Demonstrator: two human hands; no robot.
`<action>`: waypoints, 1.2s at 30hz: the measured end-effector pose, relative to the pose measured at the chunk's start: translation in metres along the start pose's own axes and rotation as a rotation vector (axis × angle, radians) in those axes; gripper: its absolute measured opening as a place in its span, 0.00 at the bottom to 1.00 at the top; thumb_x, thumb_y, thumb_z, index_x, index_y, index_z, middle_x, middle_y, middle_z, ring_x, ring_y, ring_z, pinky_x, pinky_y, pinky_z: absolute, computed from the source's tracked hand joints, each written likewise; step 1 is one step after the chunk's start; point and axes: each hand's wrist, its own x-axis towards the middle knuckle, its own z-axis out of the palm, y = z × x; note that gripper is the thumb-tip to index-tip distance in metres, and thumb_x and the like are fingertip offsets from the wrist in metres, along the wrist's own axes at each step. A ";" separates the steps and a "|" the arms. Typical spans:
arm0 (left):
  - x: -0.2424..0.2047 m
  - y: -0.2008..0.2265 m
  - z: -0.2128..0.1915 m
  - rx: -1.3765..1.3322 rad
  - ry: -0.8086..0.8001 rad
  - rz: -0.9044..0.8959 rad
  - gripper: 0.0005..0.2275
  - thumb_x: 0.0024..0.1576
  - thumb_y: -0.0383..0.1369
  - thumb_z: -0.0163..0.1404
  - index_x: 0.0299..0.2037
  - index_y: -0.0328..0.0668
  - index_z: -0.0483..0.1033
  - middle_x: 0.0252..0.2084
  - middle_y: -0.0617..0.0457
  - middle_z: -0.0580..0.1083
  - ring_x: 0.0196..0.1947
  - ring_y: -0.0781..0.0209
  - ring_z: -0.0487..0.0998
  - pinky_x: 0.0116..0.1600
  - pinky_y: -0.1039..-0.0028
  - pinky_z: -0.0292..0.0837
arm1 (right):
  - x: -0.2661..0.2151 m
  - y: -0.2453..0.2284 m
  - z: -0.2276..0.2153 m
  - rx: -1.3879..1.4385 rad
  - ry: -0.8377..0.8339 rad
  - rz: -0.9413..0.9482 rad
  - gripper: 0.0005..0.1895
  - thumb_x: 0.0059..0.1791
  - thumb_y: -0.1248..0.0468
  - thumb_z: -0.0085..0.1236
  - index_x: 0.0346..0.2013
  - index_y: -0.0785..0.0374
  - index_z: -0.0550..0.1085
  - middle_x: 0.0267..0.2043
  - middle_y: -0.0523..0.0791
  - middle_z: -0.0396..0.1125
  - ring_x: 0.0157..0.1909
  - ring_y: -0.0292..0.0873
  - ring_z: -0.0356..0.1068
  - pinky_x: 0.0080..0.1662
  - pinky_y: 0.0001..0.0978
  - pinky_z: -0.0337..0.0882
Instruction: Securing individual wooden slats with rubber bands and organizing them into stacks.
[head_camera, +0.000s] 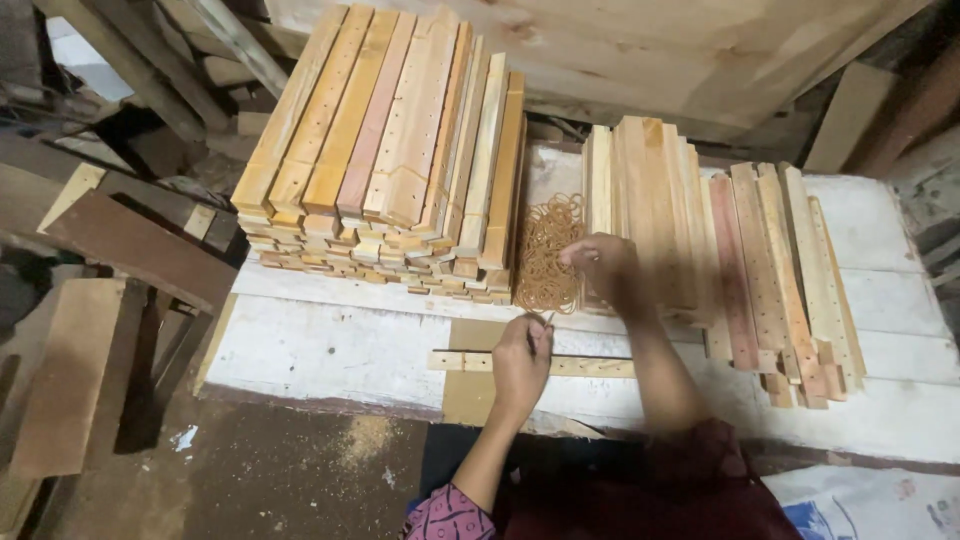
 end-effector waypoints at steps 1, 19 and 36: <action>0.001 0.000 0.000 0.005 0.004 0.028 0.06 0.55 0.31 0.58 0.31 0.44 0.72 0.25 0.51 0.73 0.30 0.48 0.80 0.36 0.63 0.75 | 0.001 -0.010 -0.006 0.017 -0.040 0.055 0.05 0.48 0.57 0.62 0.36 0.45 0.84 0.33 0.43 0.78 0.44 0.52 0.78 0.49 0.42 0.74; -0.001 -0.004 0.002 0.068 -0.057 0.052 0.03 0.57 0.31 0.54 0.38 0.45 0.75 0.32 0.50 0.75 0.37 0.46 0.81 0.41 0.62 0.76 | 0.016 -0.008 -0.014 0.078 0.009 -0.076 0.09 0.46 0.68 0.62 0.37 0.53 0.84 0.35 0.51 0.76 0.39 0.53 0.77 0.42 0.44 0.76; -0.003 -0.010 0.006 0.088 -0.075 0.077 0.05 0.57 0.31 0.55 0.41 0.45 0.78 0.34 0.50 0.77 0.38 0.47 0.81 0.42 0.61 0.77 | 0.017 0.000 -0.016 0.155 0.066 0.011 0.09 0.46 0.63 0.61 0.40 0.51 0.83 0.36 0.45 0.78 0.42 0.47 0.78 0.46 0.39 0.77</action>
